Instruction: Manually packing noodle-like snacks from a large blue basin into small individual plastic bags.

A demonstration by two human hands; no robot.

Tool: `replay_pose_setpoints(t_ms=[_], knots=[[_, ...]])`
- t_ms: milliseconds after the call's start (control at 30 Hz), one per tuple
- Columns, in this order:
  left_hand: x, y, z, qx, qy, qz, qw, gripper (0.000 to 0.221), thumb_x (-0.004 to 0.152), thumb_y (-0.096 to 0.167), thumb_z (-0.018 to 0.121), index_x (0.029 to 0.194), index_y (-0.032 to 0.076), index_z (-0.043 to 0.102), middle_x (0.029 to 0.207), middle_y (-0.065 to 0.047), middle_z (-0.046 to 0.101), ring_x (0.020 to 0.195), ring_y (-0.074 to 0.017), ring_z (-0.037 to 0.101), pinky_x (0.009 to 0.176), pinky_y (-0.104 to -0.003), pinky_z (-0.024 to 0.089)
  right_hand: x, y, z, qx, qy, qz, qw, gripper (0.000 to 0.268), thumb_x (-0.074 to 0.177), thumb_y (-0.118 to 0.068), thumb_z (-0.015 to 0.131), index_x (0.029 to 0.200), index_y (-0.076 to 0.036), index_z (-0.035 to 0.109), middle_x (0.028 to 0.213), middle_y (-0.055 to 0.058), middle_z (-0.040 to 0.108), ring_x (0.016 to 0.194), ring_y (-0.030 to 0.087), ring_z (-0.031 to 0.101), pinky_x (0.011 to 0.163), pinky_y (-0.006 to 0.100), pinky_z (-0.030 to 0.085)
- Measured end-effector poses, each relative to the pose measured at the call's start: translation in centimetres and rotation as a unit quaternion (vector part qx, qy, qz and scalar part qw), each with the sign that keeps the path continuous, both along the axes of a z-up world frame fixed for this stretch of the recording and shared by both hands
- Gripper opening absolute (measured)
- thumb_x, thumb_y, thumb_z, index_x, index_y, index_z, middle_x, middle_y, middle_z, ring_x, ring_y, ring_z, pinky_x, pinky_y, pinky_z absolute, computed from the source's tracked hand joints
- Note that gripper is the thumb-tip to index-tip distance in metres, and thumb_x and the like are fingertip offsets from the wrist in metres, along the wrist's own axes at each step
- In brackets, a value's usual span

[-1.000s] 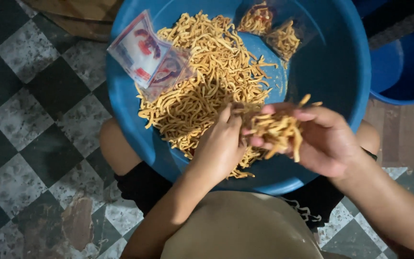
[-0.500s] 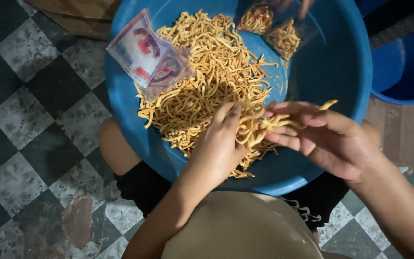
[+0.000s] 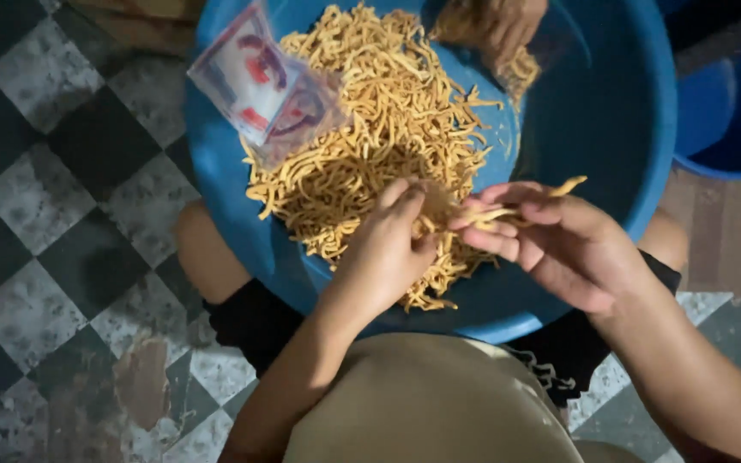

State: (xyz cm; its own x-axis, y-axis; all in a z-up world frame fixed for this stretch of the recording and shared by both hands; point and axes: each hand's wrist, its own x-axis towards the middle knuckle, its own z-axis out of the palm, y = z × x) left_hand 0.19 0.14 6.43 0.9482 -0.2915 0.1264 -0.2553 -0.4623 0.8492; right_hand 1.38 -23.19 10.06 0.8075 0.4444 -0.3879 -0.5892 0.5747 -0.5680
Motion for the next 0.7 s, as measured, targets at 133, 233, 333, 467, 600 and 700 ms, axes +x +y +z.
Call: replay_pose_setpoints(t_ms=[133, 233, 333, 467, 600, 700], knots=[[0.3, -0.1, 0.2, 0.001, 0.014, -0.026, 1.0, 0.05, 0.081, -0.002, 0.068, 0.13, -0.009, 0.06, 0.134, -0.027, 0.059, 0.097, -0.0373, 0.072, 0.081, -0.04, 0.063, -0.1, 1.2, 0.4, -0.086, -0.059, 0.08, 0.991, 0.065, 0.083, 0.009, 0.046, 0.148, 0.012, 0.047, 0.155, 0.029, 0.052, 0.136, 0.044, 0.058, 0.117, 0.056, 0.047], [0.6, 0.2, 0.0, 0.008, 0.017, -0.015, 1.0, 0.054, 0.08, 0.001, 0.071, 0.132, -0.01, 0.06, 0.138, -0.026, 0.058, 0.09, -0.0325, 0.072, 0.073, -0.036, 0.062, -0.4, 1.3, 1.7, -0.307, -0.234, 0.145, 0.911, 0.075, 0.078, 0.016, 0.047, 0.152, 0.002, 0.048, 0.16, 0.017, 0.052, 0.121, 0.031, 0.063, 0.098, 0.042, 0.052], [0.6, 0.8, -0.4, -0.045, 0.035, -0.018, 0.998, 0.055, 0.081, -0.001, 0.075, 0.133, -0.01, 0.06, 0.138, -0.023, 0.059, 0.085, -0.0244, 0.075, 0.071, -0.028, 0.065, 0.2, 1.8, 1.6, -0.542, -0.413, 0.143, 0.717, 0.073, 0.079, 0.01, 0.06, 0.15, -0.003, 0.054, 0.153, 0.015, 0.053, 0.111, 0.024, 0.065, 0.085, 0.03, 0.055], [0.9, 0.9, -0.7, -0.123, 0.08, -0.022, 0.989, 0.061, 0.082, -0.006, 0.072, 0.14, -0.012, 0.055, 0.144, -0.024, 0.055, 0.095, -0.0254, 0.075, 0.077, -0.025, 0.068, 1.4, 2.3, -1.6, -0.508, -0.479, 0.171, 0.695, 0.093, 0.07, -0.012, 0.093, 0.151, -0.003, 0.049, 0.149, 0.017, 0.053, 0.134, 0.033, 0.056, 0.114, 0.044, 0.048], [0.7, 0.9, -0.6, -0.088, 0.081, -0.016, 0.993, 0.053, 0.087, 0.004, 0.071, 0.137, -0.012, 0.062, 0.14, -0.032, 0.059, 0.11, -0.0469, 0.072, 0.073, -0.037, 0.069, 0.4, 1.8, -5.1, -0.56, -0.499, 0.093, 0.655, 0.026, 0.089, -0.013, 0.084, 0.113, -0.008, 0.077, 0.097, 0.006, 0.073, 0.085, 0.03, 0.075, 0.072, 0.041, 0.062], [0.7, 1.1, -0.6, -0.078, 0.057, -0.017, 0.995, 0.055, 0.085, 0.003, 0.07, 0.136, -0.015, 0.06, 0.14, -0.036, 0.057, 0.114, -0.0532, 0.067, 0.075, -0.04, 0.069, 0.3, 2.4, -3.4, -0.57, -0.566, 0.08, 0.59, 0.015, 0.088, -0.017, 0.084, 0.099, -0.009, 0.077, 0.109, 0.008, 0.068, 0.098, 0.034, 0.074, 0.083, 0.042, 0.06]])
